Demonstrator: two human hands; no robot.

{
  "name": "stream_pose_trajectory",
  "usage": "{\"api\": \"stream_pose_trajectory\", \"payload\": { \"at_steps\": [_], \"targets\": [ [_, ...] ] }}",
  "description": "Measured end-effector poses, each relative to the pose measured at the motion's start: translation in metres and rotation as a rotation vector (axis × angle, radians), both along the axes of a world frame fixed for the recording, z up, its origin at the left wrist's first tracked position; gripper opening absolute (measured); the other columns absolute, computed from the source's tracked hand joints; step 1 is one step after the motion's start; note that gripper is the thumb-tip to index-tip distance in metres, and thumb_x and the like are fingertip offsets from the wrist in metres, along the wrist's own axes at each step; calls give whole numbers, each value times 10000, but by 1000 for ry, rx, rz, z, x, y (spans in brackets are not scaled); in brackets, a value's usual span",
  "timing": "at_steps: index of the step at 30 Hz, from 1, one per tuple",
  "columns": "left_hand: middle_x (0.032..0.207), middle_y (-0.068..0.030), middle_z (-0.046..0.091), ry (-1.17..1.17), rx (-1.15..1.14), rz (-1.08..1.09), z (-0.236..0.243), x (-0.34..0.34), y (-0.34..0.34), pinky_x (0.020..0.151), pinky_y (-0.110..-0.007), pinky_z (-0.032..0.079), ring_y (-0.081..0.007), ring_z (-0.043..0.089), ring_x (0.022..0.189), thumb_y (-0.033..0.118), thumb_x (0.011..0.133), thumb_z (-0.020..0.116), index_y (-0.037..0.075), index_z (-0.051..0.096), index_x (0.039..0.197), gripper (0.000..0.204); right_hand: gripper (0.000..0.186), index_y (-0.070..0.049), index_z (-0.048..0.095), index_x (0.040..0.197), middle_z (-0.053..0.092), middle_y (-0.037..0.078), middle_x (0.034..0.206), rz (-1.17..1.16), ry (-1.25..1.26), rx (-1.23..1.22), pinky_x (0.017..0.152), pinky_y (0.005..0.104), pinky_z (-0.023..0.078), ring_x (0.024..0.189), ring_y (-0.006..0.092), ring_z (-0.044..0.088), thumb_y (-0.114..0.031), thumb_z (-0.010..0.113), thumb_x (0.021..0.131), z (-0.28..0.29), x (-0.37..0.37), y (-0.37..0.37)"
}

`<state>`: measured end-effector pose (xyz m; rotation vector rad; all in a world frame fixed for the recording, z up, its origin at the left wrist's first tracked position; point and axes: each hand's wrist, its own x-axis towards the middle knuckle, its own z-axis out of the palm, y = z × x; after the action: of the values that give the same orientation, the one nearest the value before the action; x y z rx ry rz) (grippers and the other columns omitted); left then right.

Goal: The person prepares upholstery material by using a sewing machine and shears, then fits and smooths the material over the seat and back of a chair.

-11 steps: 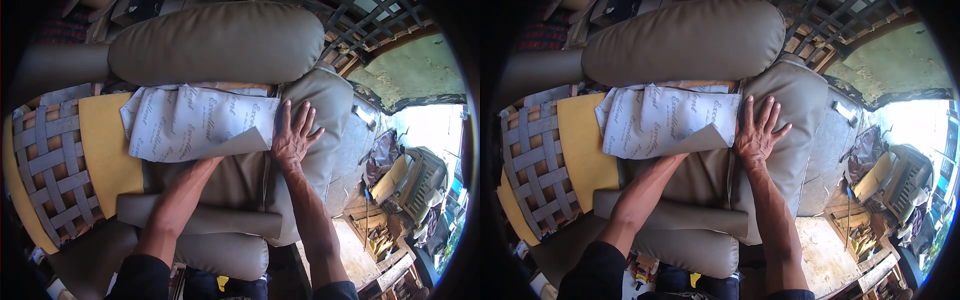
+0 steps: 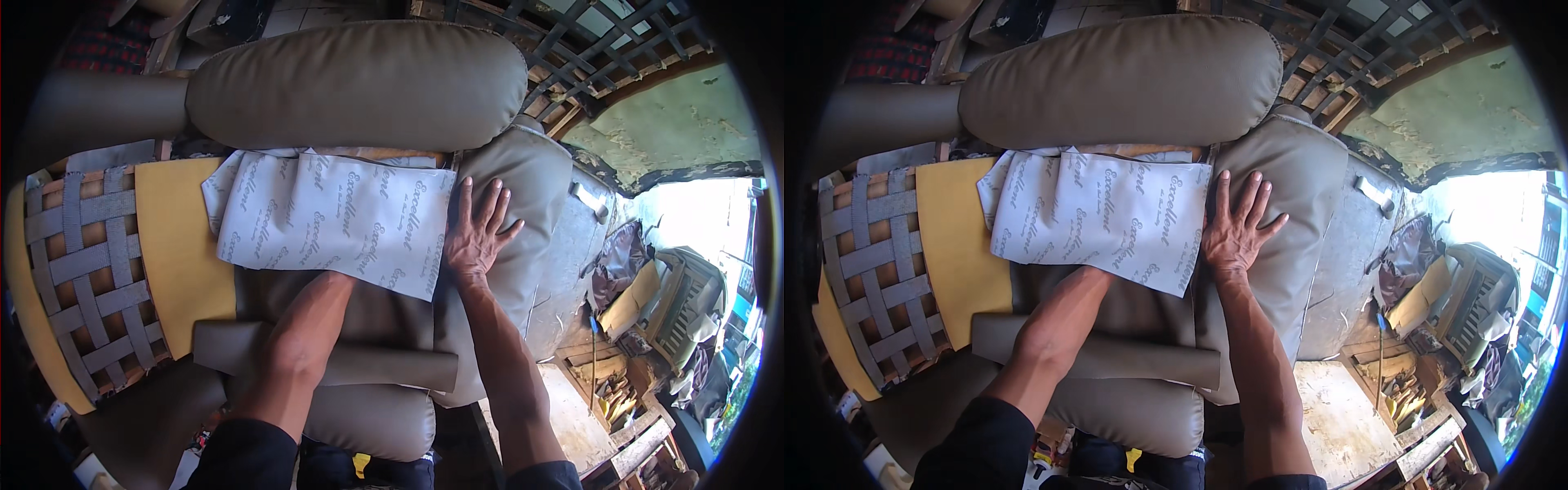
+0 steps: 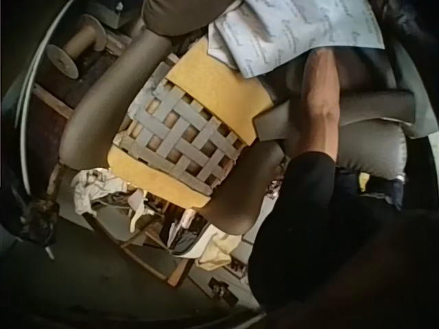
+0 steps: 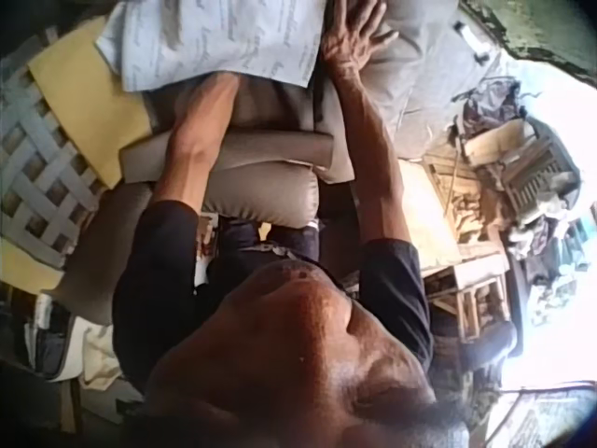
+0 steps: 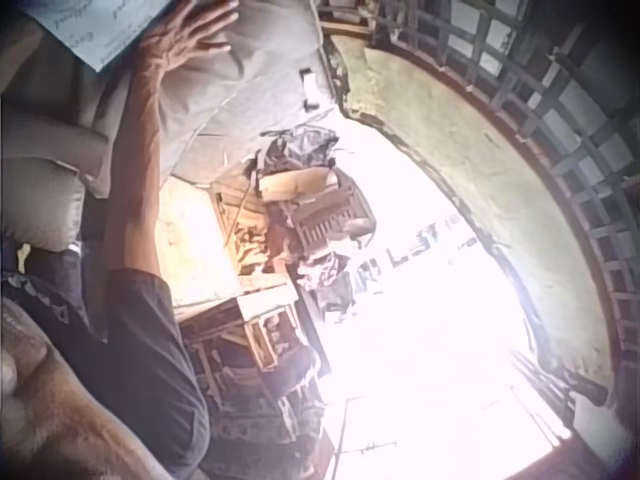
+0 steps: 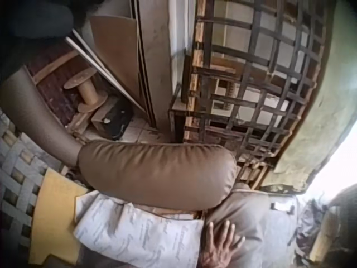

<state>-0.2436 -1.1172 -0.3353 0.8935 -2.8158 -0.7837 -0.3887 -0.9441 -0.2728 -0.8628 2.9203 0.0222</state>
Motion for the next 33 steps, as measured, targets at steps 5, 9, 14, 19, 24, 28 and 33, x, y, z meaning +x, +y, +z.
{"api": "stream_pose_trajectory", "payload": {
  "at_steps": [5,9,14,19,24,28,33],
  "targets": [
    [1418,-135,562,-1,-4,6,2,1,-2,1133,-500,405,-305,523,1318,447,1082,402,44,490,1461,560,770,-305,228,1645,88,185,1720,-10,-30,22,1162,775,31,1590,397,74,-345,576,960,2,0,-3],
    [1416,-136,563,-3,-4,11,2,1,-3,1131,-499,407,-305,525,1316,445,1081,405,44,491,1460,558,753,-301,230,1645,97,185,1718,-2,-7,14,1164,770,35,1590,393,79,-310,552,964,1,1,-3],
    [1414,-136,565,0,-7,7,3,0,-3,1129,-498,409,-306,526,1313,442,1080,408,44,493,1458,556,863,-324,266,1634,85,169,1724,8,66,59,1143,803,67,1590,373,90,-461,674,885,-9,0,0],
    [1411,-137,566,-6,-14,10,2,-1,-4,1127,-496,411,-306,528,1311,440,1079,411,45,495,1457,553,879,-322,268,1634,89,169,1723,15,87,20,1141,804,64,1590,372,92,-461,683,872,-13,0,2],
    [1409,-137,568,-11,-14,9,2,-1,-4,1125,-494,413,-306,530,1309,438,1078,414,45,497,1455,551,874,-321,276,1631,88,168,1725,15,67,-10,1140,805,51,1592,370,89,-449,682,869,-11,0,2],
    [1407,-138,569,-13,-17,6,1,-2,-4,1123,-493,414,-306,532,1307,436,1077,417,45,499,1454,549,869,-325,280,1630,82,167,1727,15,73,-16,1141,805,40,1593,367,85,-441,682,868,-13,0,3],
    [1405,-138,571,-15,-19,3,1,-2,-4,1121,-492,416,-306,534,1305,434,1076,420,45,501,1452,547,863,-332,279,1629,79,166,1728,6,67,-15,1141,805,36,1593,366,86,-447,677,872,-15,0,2]
  ]
}}
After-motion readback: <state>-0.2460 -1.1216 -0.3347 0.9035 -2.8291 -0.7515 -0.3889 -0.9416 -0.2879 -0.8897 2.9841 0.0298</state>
